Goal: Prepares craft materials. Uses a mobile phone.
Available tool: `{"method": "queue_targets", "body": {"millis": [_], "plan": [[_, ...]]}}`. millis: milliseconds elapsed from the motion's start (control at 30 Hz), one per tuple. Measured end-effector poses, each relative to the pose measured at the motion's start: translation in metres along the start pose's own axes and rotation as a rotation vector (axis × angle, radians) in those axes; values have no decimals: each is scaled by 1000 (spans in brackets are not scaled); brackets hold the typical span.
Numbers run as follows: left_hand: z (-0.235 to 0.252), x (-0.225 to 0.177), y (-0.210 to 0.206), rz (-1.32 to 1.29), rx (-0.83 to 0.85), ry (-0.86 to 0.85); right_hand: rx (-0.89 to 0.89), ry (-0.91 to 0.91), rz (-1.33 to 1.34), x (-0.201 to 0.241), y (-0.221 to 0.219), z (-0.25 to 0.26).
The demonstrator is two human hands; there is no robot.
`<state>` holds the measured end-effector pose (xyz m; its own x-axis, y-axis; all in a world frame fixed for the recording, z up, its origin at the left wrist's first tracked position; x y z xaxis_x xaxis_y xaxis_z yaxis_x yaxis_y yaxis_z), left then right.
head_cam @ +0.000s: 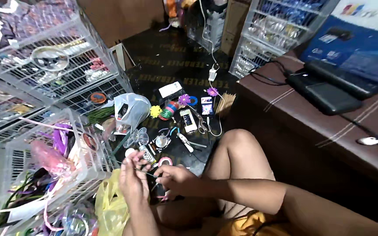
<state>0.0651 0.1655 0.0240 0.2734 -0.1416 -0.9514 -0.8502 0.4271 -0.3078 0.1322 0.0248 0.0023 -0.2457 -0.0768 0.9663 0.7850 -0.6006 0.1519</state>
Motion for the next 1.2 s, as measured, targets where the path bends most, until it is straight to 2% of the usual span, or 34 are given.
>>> {"method": "queue_targets", "body": {"millis": [67, 100, 133, 167, 200, 333, 400, 567, 667, 800, 900, 1000, 1100, 1200], "plan": [[-9, 11, -5, -4, 6, 20, -54, 236, -286, 6, 1, 3], [-11, 13, -4, -24, 19, 35, -177, 415, -386, 9, 2, 6], [-12, 12, -2, -53, 54, 54, -284, 531, -420, 12, 4, 12], [-13, 7, 2, -88, 95, 83, -322, 554, -405, 18, 7, 19], [-15, 2, 5, -123, 141, 112, -293, 503, -352, 24, 10, 26], [-26, -23, 14, -223, 263, 137, 11, 212, 66, 46, 14, 40], [-30, -32, 18, -241, 294, 130, 80, 120, 131, 53, 14, 37], [-35, -39, 25, -303, 251, 154, -179, -47, 174, 51, 23, 35], [-46, -41, 14, -307, 264, 139, -165, 39, 315, 59, 18, 31], [-61, -39, -4, -367, 389, 295, -78, 252, 326, 68, 14, 33], [-61, -38, -3, -558, 477, 514, -56, 391, 201, 66, 22, 38], [-57, -33, 1, -625, 543, 668, -47, 563, -20, 60, 31, 38], [-51, -27, 5, -584, 641, 690, -7, 692, -160, 51, 37, 37], [-49, -24, 6, -501, 623, 662, 73, 677, -267, 47, 43, 37]]}}
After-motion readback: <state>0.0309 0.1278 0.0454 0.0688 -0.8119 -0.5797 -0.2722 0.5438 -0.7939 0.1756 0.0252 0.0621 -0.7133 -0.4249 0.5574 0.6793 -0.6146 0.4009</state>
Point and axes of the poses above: each hand's wrist, its own z-axis towards the middle knuckle, its own y-axis out of the back of the hand, x = y × z, the point moved 3 cm from there along z, towards the middle knuckle, and after that the axes turned 13 degrees about -x, right-handed, at the moved point
